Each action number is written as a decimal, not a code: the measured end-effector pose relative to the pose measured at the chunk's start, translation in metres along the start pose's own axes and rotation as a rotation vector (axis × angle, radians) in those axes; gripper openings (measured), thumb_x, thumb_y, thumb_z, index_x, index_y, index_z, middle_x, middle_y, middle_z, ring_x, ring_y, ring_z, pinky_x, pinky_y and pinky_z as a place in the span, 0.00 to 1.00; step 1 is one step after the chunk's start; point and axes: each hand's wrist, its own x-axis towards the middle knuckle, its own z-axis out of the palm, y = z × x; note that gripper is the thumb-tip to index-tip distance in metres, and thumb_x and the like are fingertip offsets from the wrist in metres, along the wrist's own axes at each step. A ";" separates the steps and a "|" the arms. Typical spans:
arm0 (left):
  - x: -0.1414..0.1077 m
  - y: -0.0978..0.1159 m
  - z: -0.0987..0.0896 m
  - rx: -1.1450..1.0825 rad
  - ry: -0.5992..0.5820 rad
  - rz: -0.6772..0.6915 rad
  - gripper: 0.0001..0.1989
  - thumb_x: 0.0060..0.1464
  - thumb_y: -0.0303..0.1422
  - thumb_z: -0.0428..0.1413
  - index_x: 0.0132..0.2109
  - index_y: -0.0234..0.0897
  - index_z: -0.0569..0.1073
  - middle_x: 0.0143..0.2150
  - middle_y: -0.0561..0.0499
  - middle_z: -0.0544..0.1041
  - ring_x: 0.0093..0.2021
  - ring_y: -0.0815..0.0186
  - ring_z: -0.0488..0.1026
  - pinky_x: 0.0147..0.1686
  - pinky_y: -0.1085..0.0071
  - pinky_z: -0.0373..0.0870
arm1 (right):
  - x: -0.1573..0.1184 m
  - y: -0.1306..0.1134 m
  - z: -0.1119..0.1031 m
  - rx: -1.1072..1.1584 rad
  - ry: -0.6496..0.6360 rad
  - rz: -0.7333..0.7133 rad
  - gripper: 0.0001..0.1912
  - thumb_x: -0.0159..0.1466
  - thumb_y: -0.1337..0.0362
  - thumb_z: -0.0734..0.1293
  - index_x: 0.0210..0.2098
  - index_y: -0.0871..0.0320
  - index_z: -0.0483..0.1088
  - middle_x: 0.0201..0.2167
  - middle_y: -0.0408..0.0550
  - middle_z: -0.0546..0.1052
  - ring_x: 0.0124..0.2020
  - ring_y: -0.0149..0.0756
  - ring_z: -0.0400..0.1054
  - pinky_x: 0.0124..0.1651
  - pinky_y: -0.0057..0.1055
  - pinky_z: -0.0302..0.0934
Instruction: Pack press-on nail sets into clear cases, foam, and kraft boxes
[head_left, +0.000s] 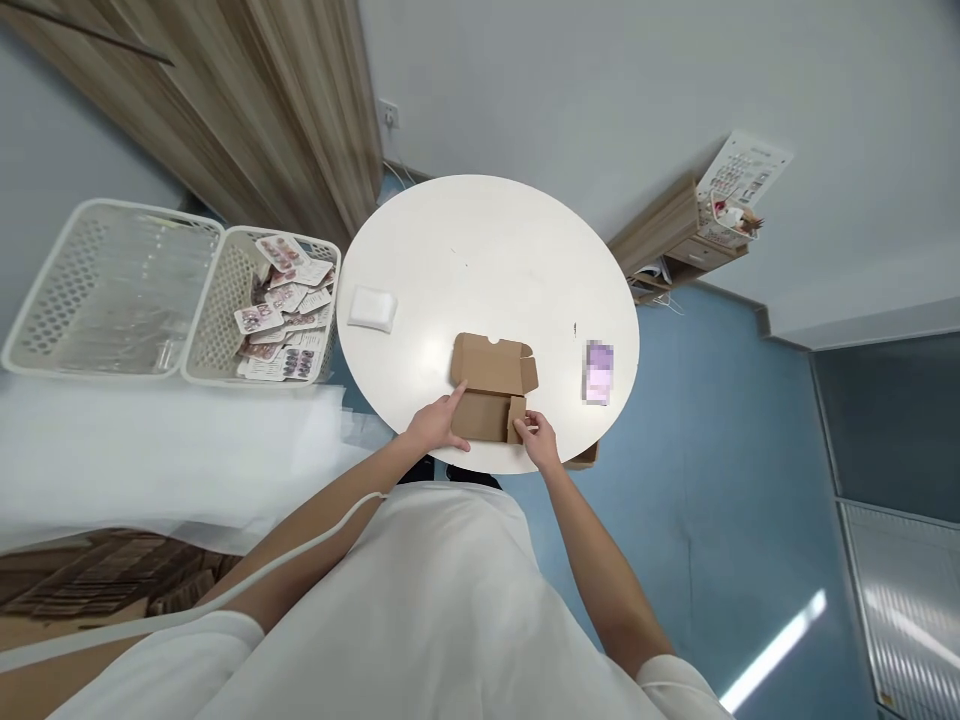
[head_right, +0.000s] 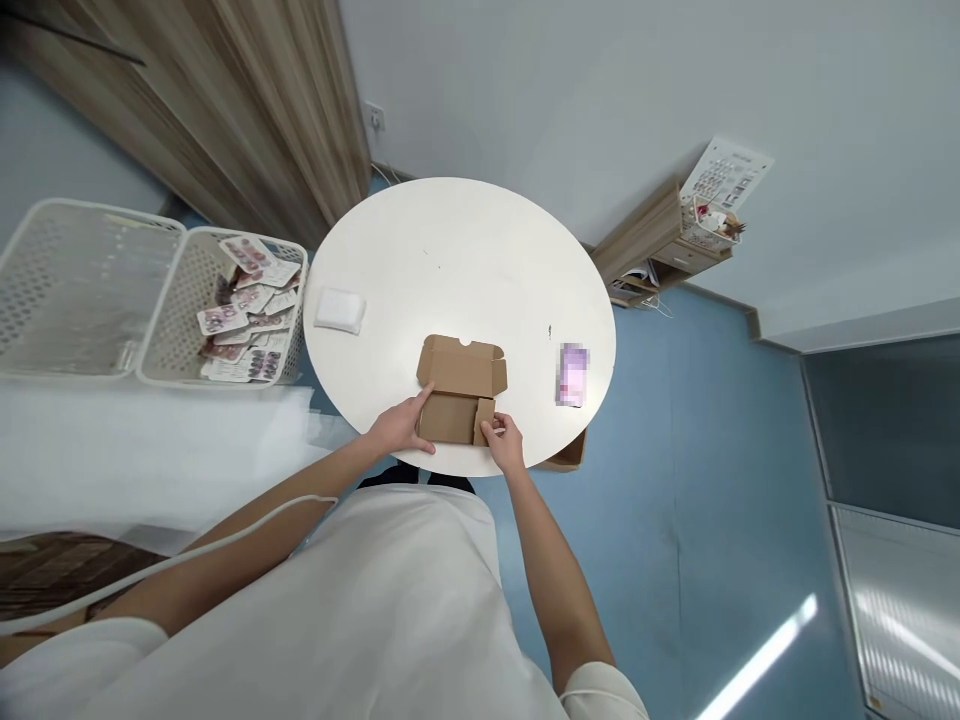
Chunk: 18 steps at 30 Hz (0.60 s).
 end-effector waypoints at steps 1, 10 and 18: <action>0.000 0.002 0.001 -0.004 -0.004 -0.004 0.61 0.28 0.49 0.63 0.64 0.41 0.35 0.51 0.41 0.67 0.45 0.52 0.69 0.35 0.69 0.62 | 0.004 0.000 0.001 -0.054 0.026 -0.006 0.20 0.53 0.53 0.61 0.41 0.58 0.64 0.32 0.45 0.72 0.29 0.33 0.65 0.34 0.31 0.60; 0.015 0.016 -0.004 -0.005 0.004 -0.027 0.61 0.29 0.49 0.63 0.64 0.44 0.34 0.54 0.41 0.65 0.50 0.49 0.66 0.38 0.66 0.63 | 0.034 0.005 0.005 -0.261 0.073 0.011 0.03 0.51 0.67 0.58 0.25 0.54 0.56 0.18 0.36 0.60 0.21 0.30 0.54 0.24 0.26 0.48; 0.016 0.028 -0.005 -0.144 0.143 -0.029 0.57 0.38 0.48 0.59 0.64 0.41 0.30 0.59 0.38 0.58 0.54 0.50 0.62 0.43 0.62 0.63 | 0.037 0.006 -0.020 -0.191 -0.036 -0.022 0.27 0.52 0.54 0.64 0.49 0.55 0.57 0.33 0.44 0.70 0.30 0.34 0.64 0.30 0.29 0.55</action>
